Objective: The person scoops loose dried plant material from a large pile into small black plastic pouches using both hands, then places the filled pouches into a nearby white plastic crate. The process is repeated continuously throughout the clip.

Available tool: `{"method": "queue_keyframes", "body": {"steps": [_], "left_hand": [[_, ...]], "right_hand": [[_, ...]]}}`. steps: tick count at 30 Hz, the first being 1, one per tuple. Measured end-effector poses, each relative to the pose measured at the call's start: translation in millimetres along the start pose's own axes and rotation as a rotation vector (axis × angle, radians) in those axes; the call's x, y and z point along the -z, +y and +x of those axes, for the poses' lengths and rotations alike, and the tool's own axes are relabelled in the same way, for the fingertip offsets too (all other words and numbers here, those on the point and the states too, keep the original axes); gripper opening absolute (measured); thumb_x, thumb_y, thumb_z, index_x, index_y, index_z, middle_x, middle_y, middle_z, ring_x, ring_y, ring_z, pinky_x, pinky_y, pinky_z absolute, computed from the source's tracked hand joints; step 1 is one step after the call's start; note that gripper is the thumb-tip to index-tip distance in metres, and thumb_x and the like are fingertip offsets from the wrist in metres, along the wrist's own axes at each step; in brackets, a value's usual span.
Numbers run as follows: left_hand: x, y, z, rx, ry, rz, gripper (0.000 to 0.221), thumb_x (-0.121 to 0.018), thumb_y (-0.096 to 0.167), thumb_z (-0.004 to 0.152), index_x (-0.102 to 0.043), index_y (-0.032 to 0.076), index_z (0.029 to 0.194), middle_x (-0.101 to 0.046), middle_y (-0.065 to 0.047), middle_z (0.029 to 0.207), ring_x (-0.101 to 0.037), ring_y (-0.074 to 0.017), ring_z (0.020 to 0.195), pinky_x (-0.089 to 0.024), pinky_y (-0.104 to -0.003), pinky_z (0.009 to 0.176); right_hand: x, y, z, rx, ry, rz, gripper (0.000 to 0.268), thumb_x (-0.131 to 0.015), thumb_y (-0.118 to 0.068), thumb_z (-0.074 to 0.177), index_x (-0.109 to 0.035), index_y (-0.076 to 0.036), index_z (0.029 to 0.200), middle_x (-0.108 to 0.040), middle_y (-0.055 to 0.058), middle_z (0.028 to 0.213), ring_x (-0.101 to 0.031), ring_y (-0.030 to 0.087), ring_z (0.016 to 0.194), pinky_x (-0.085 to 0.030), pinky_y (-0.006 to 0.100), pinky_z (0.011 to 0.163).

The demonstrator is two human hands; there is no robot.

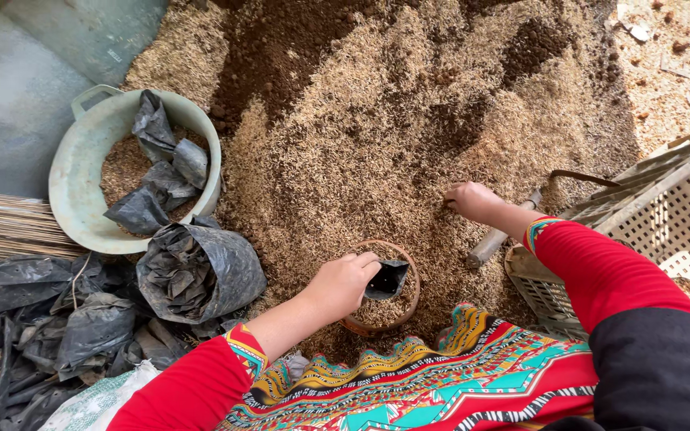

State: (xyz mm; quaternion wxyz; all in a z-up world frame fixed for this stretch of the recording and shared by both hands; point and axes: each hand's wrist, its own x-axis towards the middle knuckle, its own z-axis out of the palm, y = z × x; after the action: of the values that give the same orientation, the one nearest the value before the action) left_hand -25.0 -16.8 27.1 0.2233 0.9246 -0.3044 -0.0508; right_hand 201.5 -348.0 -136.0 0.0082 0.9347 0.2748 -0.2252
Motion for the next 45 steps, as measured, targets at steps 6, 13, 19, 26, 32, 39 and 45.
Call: {"method": "queue_keyframes", "body": {"steps": [6,13,19,26,32,39,45], "left_hand": [[1,-3,-6,0.001,-0.008,0.007,0.033,-0.067,-0.002,0.072,-0.064,0.004,0.104,-0.064,-0.010,0.113,-0.065,-0.0318,0.096,-0.057,-0.042,0.077],[0,1,-8,-0.011,0.010,-0.033,0.031,-0.066,-0.004,0.071,-0.063,0.003,0.102,-0.063,-0.010,0.112,-0.065,-0.0315,0.095,-0.057,-0.042,0.077],[-3,3,-7,-0.038,-0.006,0.029,0.017,-0.065,0.000,0.077,-0.066,0.004,0.093,-0.065,-0.009,0.102,-0.063,-0.0307,0.092,-0.056,-0.041,0.077],[0,-6,-18,-0.075,0.076,0.012,0.013,-0.064,0.000,0.076,-0.067,0.003,0.089,-0.066,-0.009,0.099,-0.062,-0.0304,0.093,-0.056,-0.039,0.079],[-2,-16,-28,-0.087,0.135,-0.029,0.025,-0.062,-0.002,0.073,-0.067,0.000,0.097,-0.066,-0.011,0.112,-0.063,-0.0306,0.095,-0.056,-0.039,0.080],[-6,-18,-26,-0.007,0.024,-0.050,0.025,-0.064,-0.003,0.076,-0.068,0.001,0.101,-0.065,-0.011,0.119,-0.064,-0.0305,0.101,-0.057,-0.041,0.081],[-5,-12,-18,0.006,-0.042,-0.023,0.031,-0.065,-0.003,0.076,-0.067,0.002,0.107,-0.064,-0.009,0.124,-0.064,-0.0299,0.104,-0.058,-0.040,0.084]], "right_hand": [[0,-6,16,0.111,0.117,-0.002,0.025,-0.055,-0.023,0.106,-0.070,-0.010,0.120,-0.070,0.007,0.106,-0.071,0.018,0.087,-0.063,0.027,0.080],[41,-87,15,0.155,0.188,0.096,0.027,-0.055,-0.030,0.105,-0.070,-0.019,0.125,-0.071,-0.003,0.120,-0.061,0.013,0.114,-0.044,0.039,0.107],[64,-183,38,0.554,0.334,-0.122,0.046,-0.068,-0.031,0.092,-0.063,-0.012,0.134,-0.064,0.002,0.124,-0.052,0.020,0.115,-0.038,0.043,0.097],[43,-180,77,0.470,0.106,-0.259,0.025,-0.063,-0.024,0.098,-0.069,-0.013,0.120,-0.063,0.002,0.123,-0.051,0.018,0.126,-0.039,0.041,0.112],[37,-137,84,0.411,0.081,-0.386,0.024,-0.055,-0.024,0.100,-0.068,-0.011,0.116,-0.063,0.006,0.120,-0.057,0.021,0.116,-0.045,0.037,0.111],[66,-102,61,0.235,0.078,0.070,0.030,-0.045,-0.030,0.111,-0.066,-0.008,0.115,-0.073,0.007,0.094,-0.070,0.013,0.074,-0.063,0.024,0.068],[75,-100,46,0.245,0.164,0.224,0.041,-0.050,-0.006,0.093,-0.055,-0.009,0.133,-0.077,0.012,0.093,-0.070,0.014,0.072,-0.062,0.028,0.059]]}}
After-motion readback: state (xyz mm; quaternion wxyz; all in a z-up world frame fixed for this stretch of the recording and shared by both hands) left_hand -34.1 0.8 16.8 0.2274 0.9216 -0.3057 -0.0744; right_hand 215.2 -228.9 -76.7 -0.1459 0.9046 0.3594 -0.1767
